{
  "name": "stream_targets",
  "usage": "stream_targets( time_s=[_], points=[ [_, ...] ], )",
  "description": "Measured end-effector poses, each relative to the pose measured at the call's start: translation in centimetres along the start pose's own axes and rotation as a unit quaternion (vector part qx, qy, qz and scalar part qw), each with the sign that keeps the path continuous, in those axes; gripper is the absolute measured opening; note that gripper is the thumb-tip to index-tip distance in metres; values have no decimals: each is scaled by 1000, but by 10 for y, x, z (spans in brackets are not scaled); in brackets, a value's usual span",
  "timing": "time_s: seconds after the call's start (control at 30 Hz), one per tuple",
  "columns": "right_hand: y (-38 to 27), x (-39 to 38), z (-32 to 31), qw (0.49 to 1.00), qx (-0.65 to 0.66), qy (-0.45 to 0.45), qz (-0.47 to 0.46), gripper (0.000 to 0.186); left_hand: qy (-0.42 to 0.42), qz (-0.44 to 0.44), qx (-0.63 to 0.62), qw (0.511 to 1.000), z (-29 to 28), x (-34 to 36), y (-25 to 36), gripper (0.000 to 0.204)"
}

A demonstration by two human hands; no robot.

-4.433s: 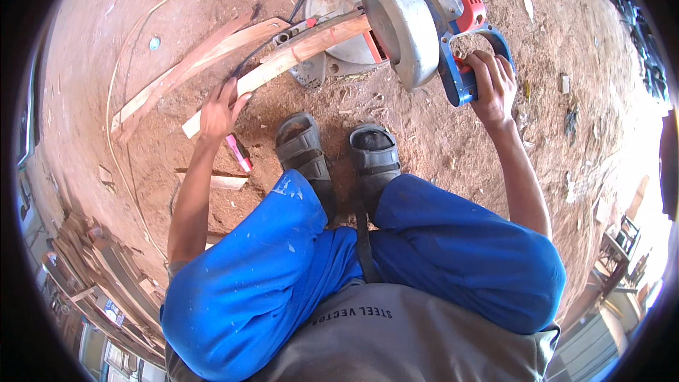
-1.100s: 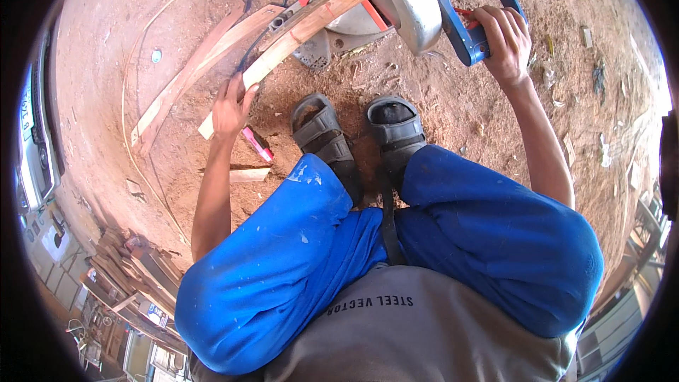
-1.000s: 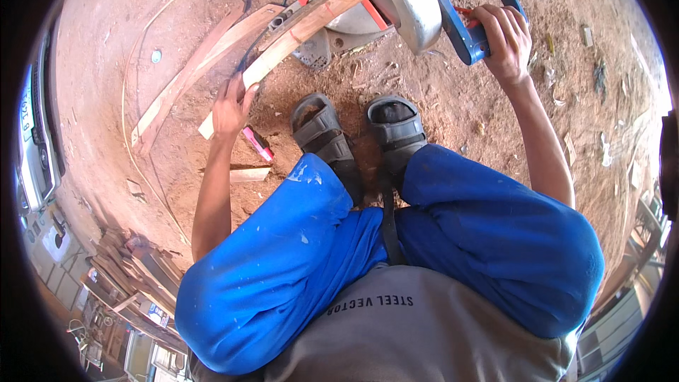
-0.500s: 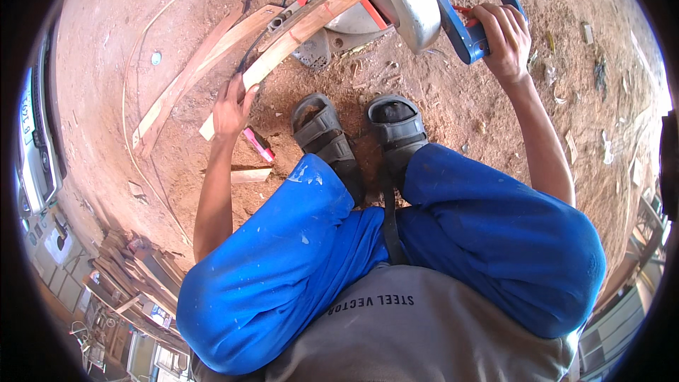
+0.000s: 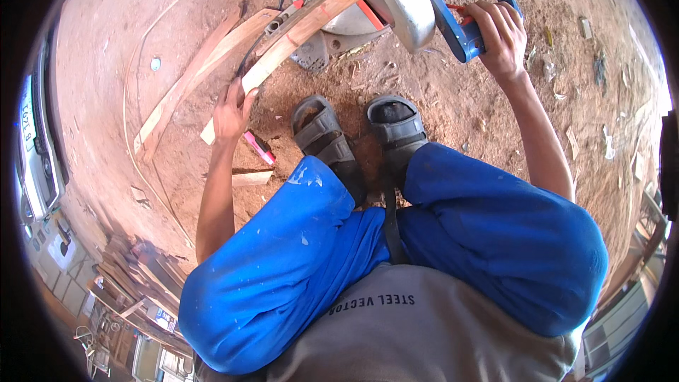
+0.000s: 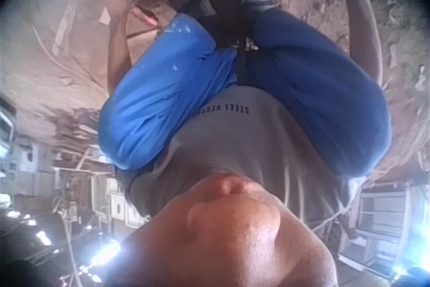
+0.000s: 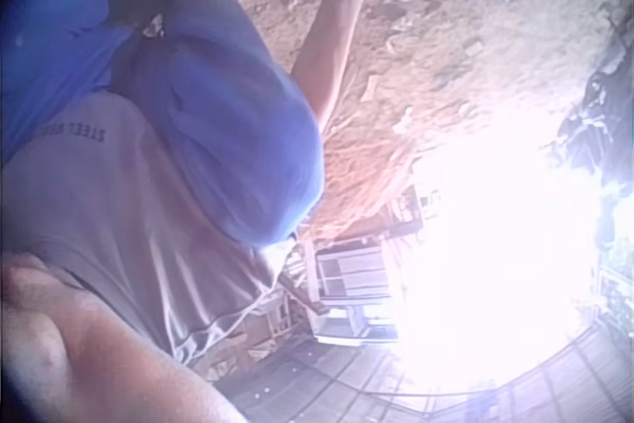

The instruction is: The person uses a miter saw to cut a thin piece of wood, positioning the wood against the saw fence and then lowering the blade to make the cut.

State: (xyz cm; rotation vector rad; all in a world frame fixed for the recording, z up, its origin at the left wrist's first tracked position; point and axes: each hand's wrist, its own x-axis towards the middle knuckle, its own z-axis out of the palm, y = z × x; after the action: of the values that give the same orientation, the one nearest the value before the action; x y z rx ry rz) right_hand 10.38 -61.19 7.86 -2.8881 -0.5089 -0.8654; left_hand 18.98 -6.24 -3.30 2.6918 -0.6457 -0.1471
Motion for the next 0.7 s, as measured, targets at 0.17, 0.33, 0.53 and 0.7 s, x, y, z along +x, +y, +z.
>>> stream_targets(
  time_s=[0.17, 0.33, 0.53, 0.7],
  points=[
    [2, 3, -1, 1000, -3, 4, -6, 34, -3, -2, 0, 1000, -1, 0, 1, 55],
    [0, -1, -3, 1000, -1, -3, 1, 35, -16, -18, -1, 1000, 0, 3, 7, 54],
    [2, -2, 1, 1000, 3, -1, 1, 36, -18, -21, 6, 1000, -3, 0, 3, 54],
    [2, -2, 1, 1000, 6, 5, 1, 36, -11, -22, 6, 1000, -5, 1, 9, 54]
  ],
)
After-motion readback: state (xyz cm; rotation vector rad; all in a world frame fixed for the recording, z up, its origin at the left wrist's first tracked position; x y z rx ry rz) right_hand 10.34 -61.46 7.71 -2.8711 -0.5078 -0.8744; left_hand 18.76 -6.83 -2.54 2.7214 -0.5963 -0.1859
